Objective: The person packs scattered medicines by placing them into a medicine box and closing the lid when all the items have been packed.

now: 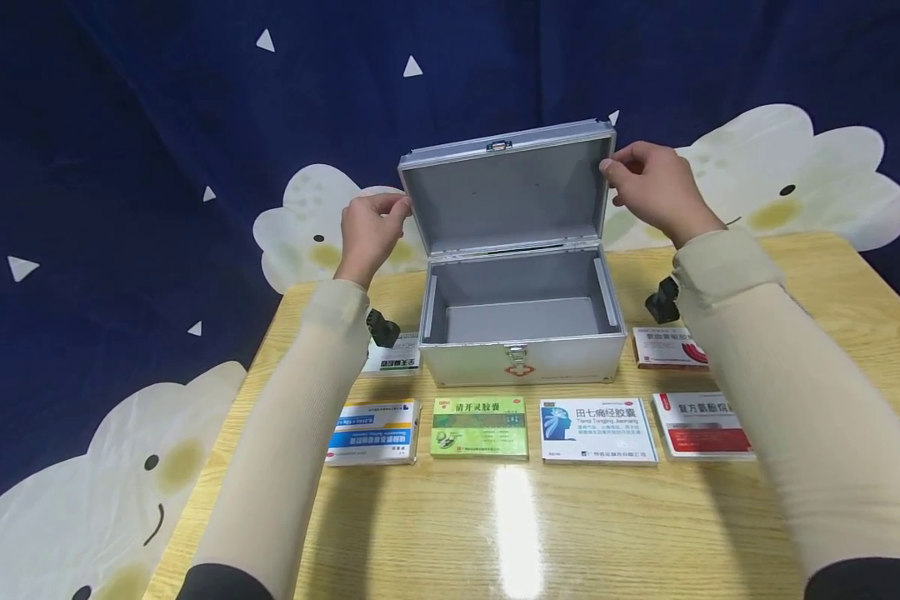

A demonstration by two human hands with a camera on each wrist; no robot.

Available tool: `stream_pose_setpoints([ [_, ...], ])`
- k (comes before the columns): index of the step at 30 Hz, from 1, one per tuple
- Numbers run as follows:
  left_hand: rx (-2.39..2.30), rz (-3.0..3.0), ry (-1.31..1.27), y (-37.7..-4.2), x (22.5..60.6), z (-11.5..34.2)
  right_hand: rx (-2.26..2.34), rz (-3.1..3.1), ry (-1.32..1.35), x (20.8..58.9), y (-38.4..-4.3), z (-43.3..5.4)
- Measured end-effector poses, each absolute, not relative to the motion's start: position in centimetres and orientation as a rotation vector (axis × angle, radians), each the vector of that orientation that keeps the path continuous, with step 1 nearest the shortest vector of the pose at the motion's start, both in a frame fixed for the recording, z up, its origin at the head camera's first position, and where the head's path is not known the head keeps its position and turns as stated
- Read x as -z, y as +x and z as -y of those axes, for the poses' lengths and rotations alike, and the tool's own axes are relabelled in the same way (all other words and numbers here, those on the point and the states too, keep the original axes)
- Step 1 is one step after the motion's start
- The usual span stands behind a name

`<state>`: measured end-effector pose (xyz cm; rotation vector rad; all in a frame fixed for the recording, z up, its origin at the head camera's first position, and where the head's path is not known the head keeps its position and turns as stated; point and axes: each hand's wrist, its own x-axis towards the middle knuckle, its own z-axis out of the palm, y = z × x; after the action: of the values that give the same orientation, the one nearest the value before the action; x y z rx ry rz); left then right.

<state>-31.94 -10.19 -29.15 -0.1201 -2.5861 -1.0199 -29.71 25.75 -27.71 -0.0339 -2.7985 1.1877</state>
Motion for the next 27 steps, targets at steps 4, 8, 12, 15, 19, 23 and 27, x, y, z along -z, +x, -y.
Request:
stream_pose_setpoints([
  [4,1.044,2.586,-0.165,-31.6,29.4,11.0,-1.102,2.901,0.069,27.9,-29.2,-26.5],
  [8,1.093,2.566,-0.204,-30.8,29.5,12.0,-1.004,2.936,0.155,28.0,-28.7,-27.2],
  [12,1.106,2.6,-0.258,-29.7,29.9,12.8,-0.934,2.982,0.194,28.3,-27.6,-27.5],
  [15,1.128,2.62,-0.317,-28.3,30.4,13.1,-0.903,3.019,0.248,28.8,-26.3,-27.7],
  [19,1.108,2.623,-0.405,-26.1,30.8,13.4,-0.898,3.011,0.361,29.7,-24.5,-27.8],
  [23,1.057,2.619,-0.502,-24.1,31.4,13.6,-0.886,2.96,0.439,30.5,-22.8,-27.6],
  [27,1.007,2.607,-0.597,-22.3,32.3,13.7,-0.827,2.905,0.493,31.4,-21.3,-27.3],
])
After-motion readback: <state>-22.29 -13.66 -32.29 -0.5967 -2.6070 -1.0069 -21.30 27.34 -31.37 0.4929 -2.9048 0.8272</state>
